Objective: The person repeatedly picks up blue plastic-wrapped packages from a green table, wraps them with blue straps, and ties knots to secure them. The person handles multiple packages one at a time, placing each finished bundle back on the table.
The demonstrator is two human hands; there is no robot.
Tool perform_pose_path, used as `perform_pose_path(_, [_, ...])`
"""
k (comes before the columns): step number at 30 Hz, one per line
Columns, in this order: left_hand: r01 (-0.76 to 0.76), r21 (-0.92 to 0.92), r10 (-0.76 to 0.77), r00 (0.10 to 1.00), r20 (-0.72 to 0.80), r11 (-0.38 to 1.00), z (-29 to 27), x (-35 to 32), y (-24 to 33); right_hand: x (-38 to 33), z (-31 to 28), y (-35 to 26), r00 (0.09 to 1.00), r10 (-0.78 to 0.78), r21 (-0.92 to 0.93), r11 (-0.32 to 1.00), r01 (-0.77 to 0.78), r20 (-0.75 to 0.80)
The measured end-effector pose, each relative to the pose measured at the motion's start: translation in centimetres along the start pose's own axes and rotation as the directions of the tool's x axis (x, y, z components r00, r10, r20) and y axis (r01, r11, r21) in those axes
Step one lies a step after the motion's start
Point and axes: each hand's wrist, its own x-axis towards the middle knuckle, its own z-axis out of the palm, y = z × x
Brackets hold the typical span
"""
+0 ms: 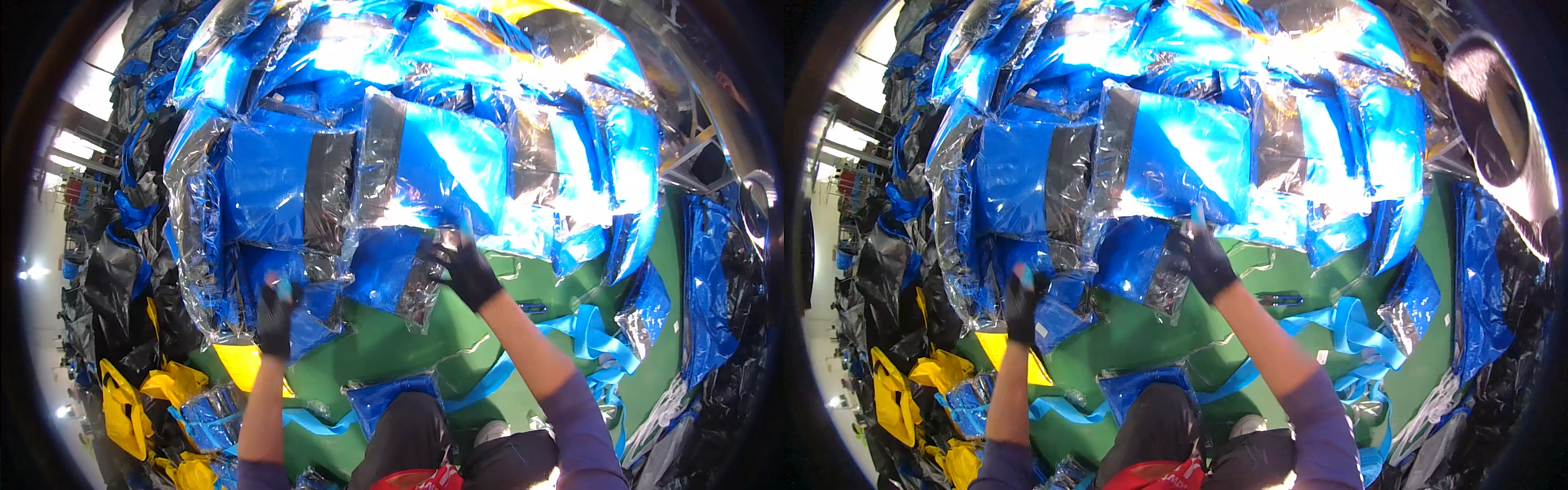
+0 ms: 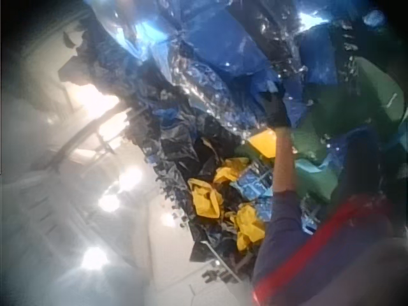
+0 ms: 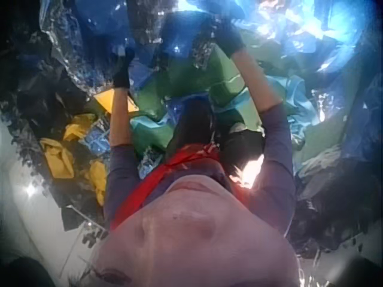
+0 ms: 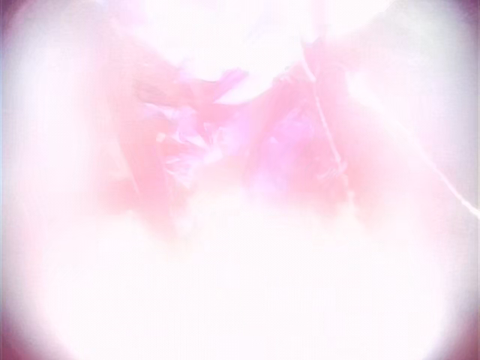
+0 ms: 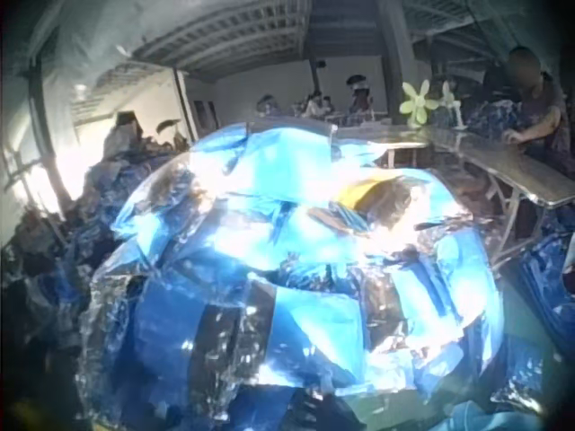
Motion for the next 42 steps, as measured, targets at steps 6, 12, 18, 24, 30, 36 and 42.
perform_pose_path(6, [0.332, -0.224, -0.333, 0.942, 0.036, 0.916, 3.9, 12.4, 0.6, 9.2, -1.7, -3.5, 0.767, 0.638, 0.716, 0.504, -0.483, 0.068])
perform_pose_path(12, [0.244, -0.851, -0.430, 0.903, 0.024, 0.466, 9.1, 10.0, 3.4, 9.5, -8.6, -10.0, 0.982, 0.174, -0.061, 0.982, -0.179, -0.073])
perform_pose_path(18, [0.104, -0.481, -0.185, 0.975, -0.124, 0.870, 10.1, 8.3, 6.0, 21.5, -16.7, -5.0, 0.968, 0.237, -0.511, 0.844, -0.162, 0.085])
perform_pose_path(24, [0.236, -0.249, -0.250, 0.968, -0.025, 0.939, 10.4, 8.7, 4.4, 15.6, -12.5, -1.4, 0.709, 0.297, -0.275, 0.950, -0.150, 0.639])
perform_pose_path(30, [0.189, 0.010, -0.189, 0.982, -0.013, 0.982, 11.3, 9.4, 2.6, 13.8, -10.8, -1.2, 0.833, 0.334, 0.424, 0.740, -0.522, 0.441])
perform_pose_path(36, [0.116, -0.555, -0.083, 0.993, 0.083, 0.824, 11.4, 7.9, 3.9, 15.0, -1.5, 1.1, 0.864, 0.423, 0.612, 0.616, -0.495, 0.272])
perform_pose_path(42, [-0.208, 0.044, 0.211, 0.974, -0.083, 0.977, 12.3, 7.7, 7.4, 11.2, -1.6, 0.7, 0.825, 0.494, 0.685, 0.501, -0.529, 0.276])
